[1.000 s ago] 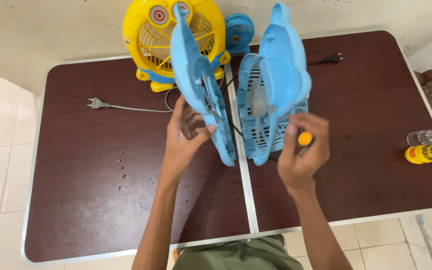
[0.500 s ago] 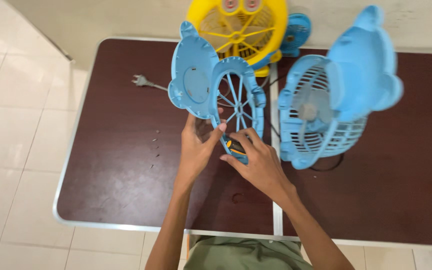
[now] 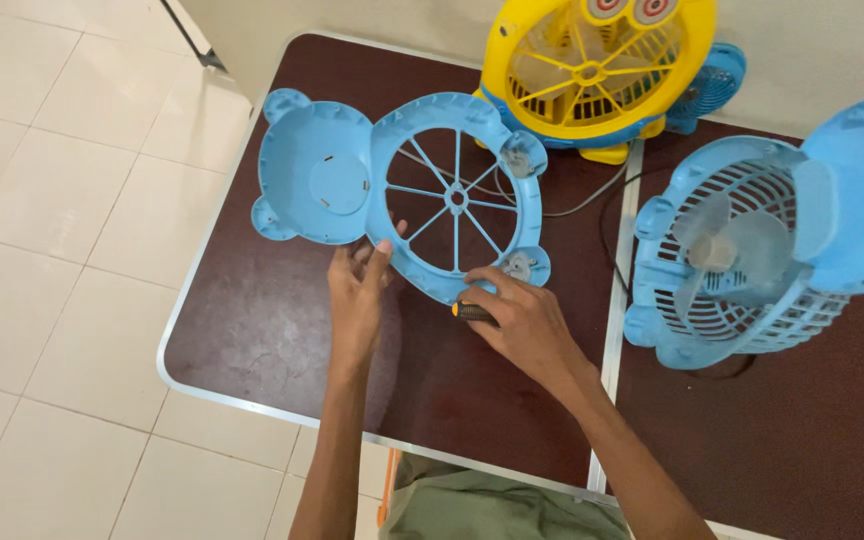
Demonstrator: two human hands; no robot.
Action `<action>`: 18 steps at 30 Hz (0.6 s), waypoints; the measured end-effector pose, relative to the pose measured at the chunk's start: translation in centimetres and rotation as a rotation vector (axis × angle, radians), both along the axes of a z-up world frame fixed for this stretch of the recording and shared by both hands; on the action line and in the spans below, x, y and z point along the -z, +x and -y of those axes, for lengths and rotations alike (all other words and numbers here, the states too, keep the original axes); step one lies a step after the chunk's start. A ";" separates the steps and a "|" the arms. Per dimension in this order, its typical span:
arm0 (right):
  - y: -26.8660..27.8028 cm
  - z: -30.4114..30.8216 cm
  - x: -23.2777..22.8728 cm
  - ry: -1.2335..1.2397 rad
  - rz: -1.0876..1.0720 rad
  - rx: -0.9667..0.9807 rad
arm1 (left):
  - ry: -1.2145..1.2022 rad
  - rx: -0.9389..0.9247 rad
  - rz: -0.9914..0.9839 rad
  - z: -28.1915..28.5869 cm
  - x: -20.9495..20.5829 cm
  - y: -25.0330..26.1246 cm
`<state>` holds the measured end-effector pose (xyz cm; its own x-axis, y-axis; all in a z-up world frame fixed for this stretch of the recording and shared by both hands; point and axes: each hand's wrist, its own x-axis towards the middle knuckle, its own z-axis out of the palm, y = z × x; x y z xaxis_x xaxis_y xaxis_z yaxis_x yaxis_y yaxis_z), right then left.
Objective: The person disassembles a blue bear-shaped desk fan using a screwdriver. They remove the front grille, fan blades, and motor housing, placing the parts on the table.
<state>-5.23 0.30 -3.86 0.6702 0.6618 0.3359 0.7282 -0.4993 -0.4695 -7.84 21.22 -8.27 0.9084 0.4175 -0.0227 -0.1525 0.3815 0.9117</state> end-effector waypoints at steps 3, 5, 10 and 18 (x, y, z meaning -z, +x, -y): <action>0.0 -1.9 0.8 0.060 0.023 -0.076 | -0.032 -0.069 -0.025 -1.9 1.2 -1.3; 0.4 -3.3 1.3 0.029 0.054 -0.110 | -0.043 -0.106 -0.037 -2.9 1.6 -2.0; 1.0 -6.2 2.7 0.002 0.136 -0.181 | -0.055 -0.200 -0.068 -4.9 1.8 -3.1; 3.8 -8.3 4.8 -0.079 0.168 -0.164 | 0.018 -0.234 -0.129 -6.8 4.9 -1.8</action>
<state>-1.44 8.60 -8.65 0.4908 0.7859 0.3761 0.8671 -0.3983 -0.2992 -9.60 28.05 -13.18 0.7771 0.6173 -0.1225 -0.1171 0.3331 0.9356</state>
